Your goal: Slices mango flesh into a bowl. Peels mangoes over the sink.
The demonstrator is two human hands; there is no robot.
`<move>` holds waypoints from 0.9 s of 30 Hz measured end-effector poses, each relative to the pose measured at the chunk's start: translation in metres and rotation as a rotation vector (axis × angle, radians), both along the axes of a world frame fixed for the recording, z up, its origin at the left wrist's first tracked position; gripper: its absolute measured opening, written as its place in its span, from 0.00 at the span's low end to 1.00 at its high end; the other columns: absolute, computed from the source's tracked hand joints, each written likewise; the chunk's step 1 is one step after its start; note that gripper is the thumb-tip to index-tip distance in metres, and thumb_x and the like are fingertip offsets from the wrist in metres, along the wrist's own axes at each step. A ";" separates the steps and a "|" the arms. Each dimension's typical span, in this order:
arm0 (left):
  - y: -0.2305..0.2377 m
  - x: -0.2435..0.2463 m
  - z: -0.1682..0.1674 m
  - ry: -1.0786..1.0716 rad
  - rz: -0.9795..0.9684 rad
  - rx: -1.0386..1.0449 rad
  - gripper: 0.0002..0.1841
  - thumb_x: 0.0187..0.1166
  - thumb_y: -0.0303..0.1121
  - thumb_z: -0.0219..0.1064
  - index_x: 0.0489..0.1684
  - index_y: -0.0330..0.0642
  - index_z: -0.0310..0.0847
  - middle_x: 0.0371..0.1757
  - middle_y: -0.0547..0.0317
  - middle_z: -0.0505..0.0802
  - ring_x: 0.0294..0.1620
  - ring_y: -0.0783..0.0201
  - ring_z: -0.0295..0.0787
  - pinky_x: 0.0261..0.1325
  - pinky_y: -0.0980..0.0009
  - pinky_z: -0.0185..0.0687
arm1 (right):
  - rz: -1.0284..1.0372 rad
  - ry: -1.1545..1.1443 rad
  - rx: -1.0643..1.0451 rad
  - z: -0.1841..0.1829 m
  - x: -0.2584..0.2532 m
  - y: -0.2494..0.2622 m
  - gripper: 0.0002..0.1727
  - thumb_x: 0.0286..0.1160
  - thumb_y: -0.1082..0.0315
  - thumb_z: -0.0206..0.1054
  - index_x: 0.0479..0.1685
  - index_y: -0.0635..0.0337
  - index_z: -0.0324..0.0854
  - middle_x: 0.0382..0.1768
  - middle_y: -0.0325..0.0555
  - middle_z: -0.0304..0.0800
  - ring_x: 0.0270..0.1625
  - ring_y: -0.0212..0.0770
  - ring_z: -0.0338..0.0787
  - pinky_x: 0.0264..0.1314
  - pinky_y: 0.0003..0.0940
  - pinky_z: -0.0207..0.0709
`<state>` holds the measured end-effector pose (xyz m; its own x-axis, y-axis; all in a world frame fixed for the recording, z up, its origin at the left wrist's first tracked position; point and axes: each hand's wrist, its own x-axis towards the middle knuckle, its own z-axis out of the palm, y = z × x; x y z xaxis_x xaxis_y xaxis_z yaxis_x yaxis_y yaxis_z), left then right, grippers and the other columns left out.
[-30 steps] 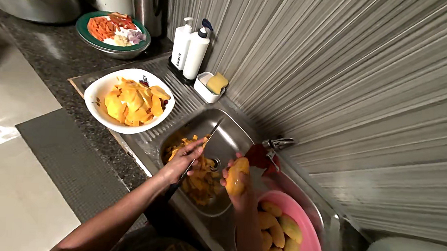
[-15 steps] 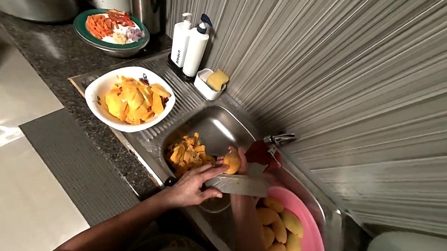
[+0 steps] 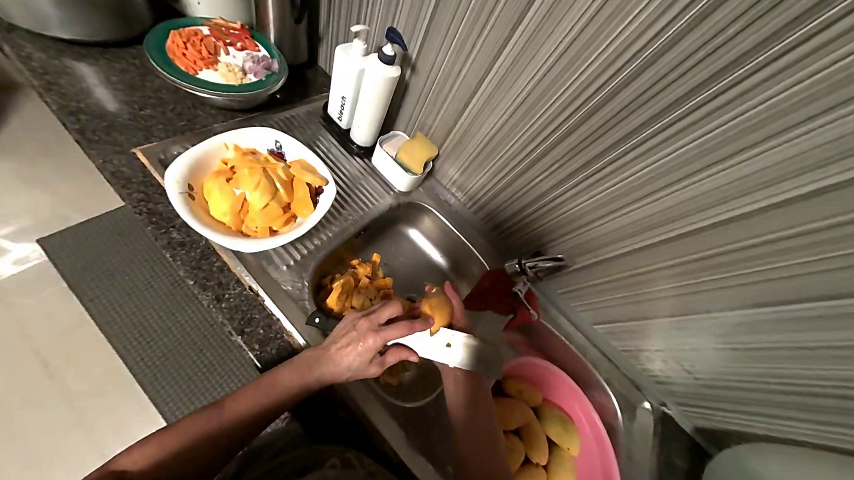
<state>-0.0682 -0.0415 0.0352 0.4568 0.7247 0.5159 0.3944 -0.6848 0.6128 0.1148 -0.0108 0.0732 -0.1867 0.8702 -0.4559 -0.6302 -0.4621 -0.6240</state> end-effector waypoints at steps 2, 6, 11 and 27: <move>0.001 -0.001 0.001 -0.031 -0.025 -0.049 0.24 0.82 0.57 0.65 0.73 0.63 0.82 0.50 0.54 0.88 0.44 0.62 0.88 0.42 0.64 0.88 | -0.017 0.008 -0.033 0.003 -0.005 -0.005 0.25 0.92 0.47 0.38 0.43 0.54 0.76 0.25 0.39 0.88 0.28 0.33 0.91 0.34 0.29 0.88; 0.001 -0.003 0.005 -0.122 -0.151 -0.308 0.29 0.79 0.54 0.70 0.80 0.61 0.76 0.67 0.54 0.88 0.61 0.62 0.88 0.63 0.59 0.87 | 0.038 0.006 0.021 0.000 0.000 -0.007 0.27 0.92 0.49 0.39 0.39 0.55 0.80 0.27 0.40 0.90 0.31 0.31 0.91 0.38 0.29 0.89; -0.001 -0.001 0.005 -0.205 -0.220 -0.380 0.31 0.80 0.50 0.71 0.84 0.58 0.73 0.69 0.53 0.87 0.67 0.65 0.85 0.72 0.65 0.81 | 0.030 -0.084 0.122 -0.002 0.003 -0.006 0.23 0.92 0.55 0.39 0.44 0.57 0.79 0.29 0.39 0.89 0.33 0.30 0.91 0.39 0.25 0.88; 0.017 -0.002 -0.003 -0.382 -0.219 -0.490 0.26 0.82 0.47 0.69 0.78 0.49 0.80 0.72 0.58 0.87 0.72 0.67 0.82 0.78 0.66 0.76 | 0.035 -0.087 0.105 0.004 0.012 -0.019 0.21 0.89 0.55 0.47 0.69 0.54 0.74 0.44 0.46 0.91 0.38 0.40 0.93 0.36 0.37 0.90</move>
<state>-0.0699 -0.0242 0.0318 0.4706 0.8281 0.3046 -0.0291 -0.3305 0.9434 0.1264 -0.0302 0.0768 -0.1814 0.9079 -0.3780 -0.5566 -0.4116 -0.7216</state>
